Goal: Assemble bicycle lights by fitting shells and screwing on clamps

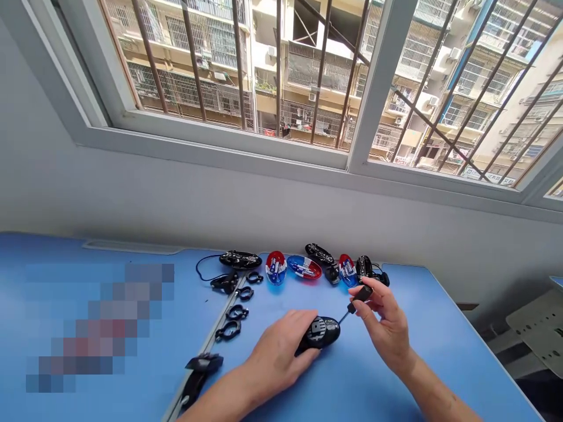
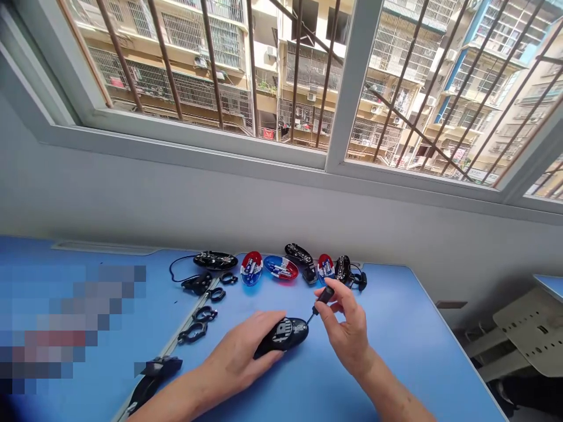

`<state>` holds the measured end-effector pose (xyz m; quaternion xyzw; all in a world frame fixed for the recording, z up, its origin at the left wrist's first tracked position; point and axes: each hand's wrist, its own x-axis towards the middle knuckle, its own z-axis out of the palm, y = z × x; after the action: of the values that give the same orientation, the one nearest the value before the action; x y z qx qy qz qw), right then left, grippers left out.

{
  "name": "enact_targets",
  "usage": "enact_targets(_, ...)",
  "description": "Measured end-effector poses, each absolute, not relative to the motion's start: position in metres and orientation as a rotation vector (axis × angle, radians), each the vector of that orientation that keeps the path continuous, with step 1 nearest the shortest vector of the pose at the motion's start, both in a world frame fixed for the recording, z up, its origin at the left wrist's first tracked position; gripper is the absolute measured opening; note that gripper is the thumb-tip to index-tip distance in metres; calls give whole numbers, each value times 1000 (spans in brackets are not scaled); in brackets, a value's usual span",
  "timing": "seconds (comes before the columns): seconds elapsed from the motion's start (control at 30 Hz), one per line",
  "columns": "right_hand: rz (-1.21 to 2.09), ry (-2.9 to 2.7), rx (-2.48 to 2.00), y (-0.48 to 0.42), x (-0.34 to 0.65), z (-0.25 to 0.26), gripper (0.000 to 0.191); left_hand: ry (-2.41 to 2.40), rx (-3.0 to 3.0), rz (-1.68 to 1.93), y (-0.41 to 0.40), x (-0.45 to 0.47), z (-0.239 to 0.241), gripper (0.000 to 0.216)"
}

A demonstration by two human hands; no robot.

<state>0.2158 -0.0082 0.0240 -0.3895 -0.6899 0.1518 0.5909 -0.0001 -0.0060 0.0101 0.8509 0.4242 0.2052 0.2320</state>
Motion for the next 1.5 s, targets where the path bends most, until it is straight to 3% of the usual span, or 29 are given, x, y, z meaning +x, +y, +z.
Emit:
enact_targets(0.63, 228, -1677, -861, -8, 212, 22, 39, 1163, 2366, 544, -6, 0, 9, 25)
enact_targets(1.5, 124, -1948, -730, -10, 221, 39, 55, 1153, 2410, 542, -5, -1, 4, 31)
